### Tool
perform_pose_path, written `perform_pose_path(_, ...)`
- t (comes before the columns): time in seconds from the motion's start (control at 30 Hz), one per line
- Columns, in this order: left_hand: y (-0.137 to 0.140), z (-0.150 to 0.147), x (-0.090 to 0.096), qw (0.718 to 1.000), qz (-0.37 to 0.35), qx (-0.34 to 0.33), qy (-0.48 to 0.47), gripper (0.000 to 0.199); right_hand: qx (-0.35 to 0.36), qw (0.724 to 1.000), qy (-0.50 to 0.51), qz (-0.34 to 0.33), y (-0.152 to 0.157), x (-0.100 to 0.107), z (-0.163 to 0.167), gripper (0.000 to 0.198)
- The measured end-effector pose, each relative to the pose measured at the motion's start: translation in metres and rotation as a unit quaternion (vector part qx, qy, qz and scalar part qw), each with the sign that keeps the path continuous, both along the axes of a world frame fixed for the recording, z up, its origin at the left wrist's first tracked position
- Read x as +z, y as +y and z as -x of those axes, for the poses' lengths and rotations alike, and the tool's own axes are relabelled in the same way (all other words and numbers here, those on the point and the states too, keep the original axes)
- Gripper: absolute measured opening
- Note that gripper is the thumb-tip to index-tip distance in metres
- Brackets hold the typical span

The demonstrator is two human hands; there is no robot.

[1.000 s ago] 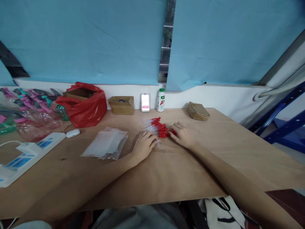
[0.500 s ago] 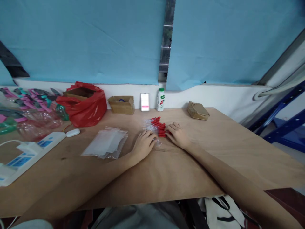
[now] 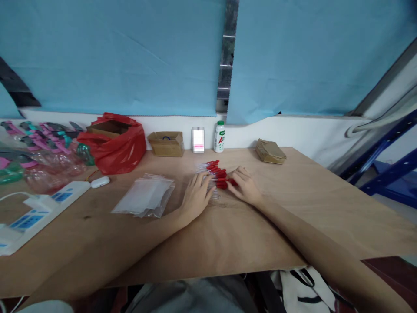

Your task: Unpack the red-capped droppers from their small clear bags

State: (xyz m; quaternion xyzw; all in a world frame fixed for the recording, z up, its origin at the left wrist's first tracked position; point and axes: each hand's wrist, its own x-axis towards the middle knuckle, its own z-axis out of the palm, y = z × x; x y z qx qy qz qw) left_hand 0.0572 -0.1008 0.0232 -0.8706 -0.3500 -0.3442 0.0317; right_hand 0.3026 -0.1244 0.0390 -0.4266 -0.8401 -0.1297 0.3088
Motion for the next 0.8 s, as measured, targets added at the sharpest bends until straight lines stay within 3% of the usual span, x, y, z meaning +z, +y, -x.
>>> perform_pose_path(0.17, 0.004, -0.005, 0.001, 0.997, -0.036, 0.001, 0.061, 0.028, 0.023, 0.999, -0.019, -0.019, -0.004, -0.001, 0.006, 0.014)
perform_pose_path(0.43, 0.002, -0.01, 0.0, 0.994, -0.055, -0.007, 0.098, 0.031, -0.015, 0.998, -0.053, -0.018, -0.007, 0.0, 0.017, 0.025)
perform_pose_path(0.8, 0.003, -0.015, -0.005, 0.984, -0.035, -0.021, 0.172, 0.022, -0.057, 0.993, -0.103, 0.007, -0.002, -0.014, 0.027, 0.015)
